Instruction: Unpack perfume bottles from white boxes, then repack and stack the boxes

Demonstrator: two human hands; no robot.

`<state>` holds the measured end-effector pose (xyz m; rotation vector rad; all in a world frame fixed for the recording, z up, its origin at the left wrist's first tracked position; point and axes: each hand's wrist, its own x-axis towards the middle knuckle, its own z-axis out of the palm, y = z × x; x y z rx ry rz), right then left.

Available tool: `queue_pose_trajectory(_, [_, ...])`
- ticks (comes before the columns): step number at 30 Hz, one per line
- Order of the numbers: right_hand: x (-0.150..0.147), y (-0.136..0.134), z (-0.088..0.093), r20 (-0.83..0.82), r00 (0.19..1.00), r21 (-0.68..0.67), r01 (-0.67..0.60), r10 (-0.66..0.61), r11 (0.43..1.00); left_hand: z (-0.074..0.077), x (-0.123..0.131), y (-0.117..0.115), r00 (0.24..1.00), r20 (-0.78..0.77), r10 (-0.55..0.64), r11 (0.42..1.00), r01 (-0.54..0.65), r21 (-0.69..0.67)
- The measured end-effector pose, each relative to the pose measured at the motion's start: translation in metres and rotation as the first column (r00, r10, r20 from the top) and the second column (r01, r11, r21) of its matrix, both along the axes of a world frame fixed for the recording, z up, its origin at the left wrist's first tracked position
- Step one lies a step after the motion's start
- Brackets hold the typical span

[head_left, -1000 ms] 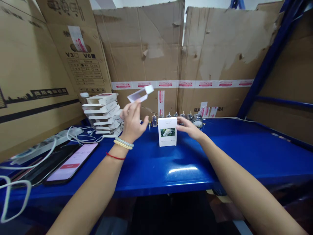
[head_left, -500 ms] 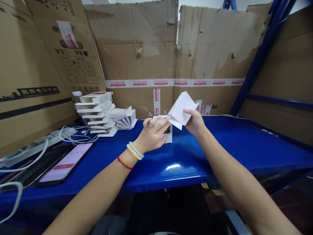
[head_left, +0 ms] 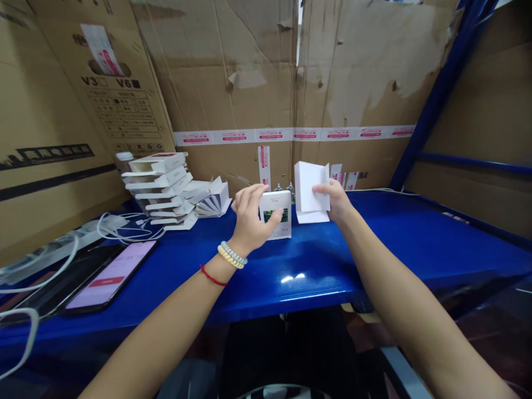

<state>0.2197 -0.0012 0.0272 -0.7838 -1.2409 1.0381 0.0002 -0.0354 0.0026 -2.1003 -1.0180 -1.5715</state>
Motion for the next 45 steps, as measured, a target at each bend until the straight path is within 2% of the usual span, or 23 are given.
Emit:
queue_pose_trajectory(3, [-0.013, -0.017, 0.005, 0.114, 0.986, 0.055, -0.129, 0.122, 0.990, 0.005, 0.001, -0.013, 0.994, -0.084, -0.075, 0.993, 0.082, 0.083])
queue_pose_trajectory(6, [-0.023, -0.026, 0.006, 0.222, 0.957, 0.081, -0.209, 0.187, 0.974, 0.006, 0.003, -0.019, 0.983, -0.164, -0.083, 0.990, 0.101, 0.102])
queue_pose_trajectory(10, [-0.025, -0.025, 0.004, 0.352, 0.921, 0.098, -0.216, 0.170, 0.971, 0.007, 0.003, -0.017, 0.954, -0.293, -0.057, 0.998, 0.061, 0.007])
queue_pose_trajectory(13, [-0.025, -0.025, 0.003, 0.401, 0.903, 0.118, -0.216, 0.152, 0.969, 0.007, 0.001, -0.014, 0.943, -0.331, -0.045, 0.999, 0.048, 0.001])
queue_pose_trajectory(20, [-0.027, -0.022, 0.002, 0.251, 0.950, 0.100, -0.219, 0.188, 0.971, 0.001, -0.003, -0.006, 0.969, -0.225, -0.107, 0.987, 0.130, 0.092])
queue_pose_trajectory(25, [-0.028, -0.018, -0.002, 0.249, 0.949, 0.085, -0.221, 0.195, 0.972, 0.000, -0.004, -0.001, 0.971, -0.204, -0.126, 0.981, 0.153, 0.120])
queue_pose_trajectory(32, [-0.026, -0.025, 0.002, 0.277, 0.953, 0.161, -0.170, 0.121, 0.972, 0.000, -0.005, -0.002, 0.969, -0.219, -0.112, 0.994, 0.112, -0.012])
queue_pose_trajectory(34, [-0.020, -0.022, 0.003, 0.267, 0.959, 0.165, -0.139, 0.092, 0.976, -0.001, -0.002, -0.002, 0.982, -0.161, -0.102, 0.995, 0.101, -0.012])
queue_pose_trajectory(37, [-0.008, -0.009, 0.002, 0.172, 0.985, 0.154, -0.029, 0.002, 0.988, -0.006, 0.003, 0.002, 0.999, 0.015, -0.028, 0.999, 0.028, -0.015])
queue_pose_trajectory(41, [-0.004, 0.010, -0.002, -0.016, 0.996, 0.042, 0.091, -0.090, 0.995, -0.017, 0.008, 0.012, 0.979, 0.192, 0.061, 0.992, -0.039, -0.116])
queue_pose_trajectory(43, [-0.007, 0.015, -0.004, -0.050, 0.997, -0.036, 0.057, -0.059, 0.998, -0.022, 0.010, 0.016, 0.975, 0.210, 0.079, 0.981, -0.038, -0.192])
queue_pose_trajectory(45, [-0.014, 0.015, -0.007, -0.041, 0.999, -0.095, -0.034, 0.031, 0.995, -0.026, 0.011, 0.018, 0.978, 0.197, 0.072, 0.966, -0.019, -0.257])
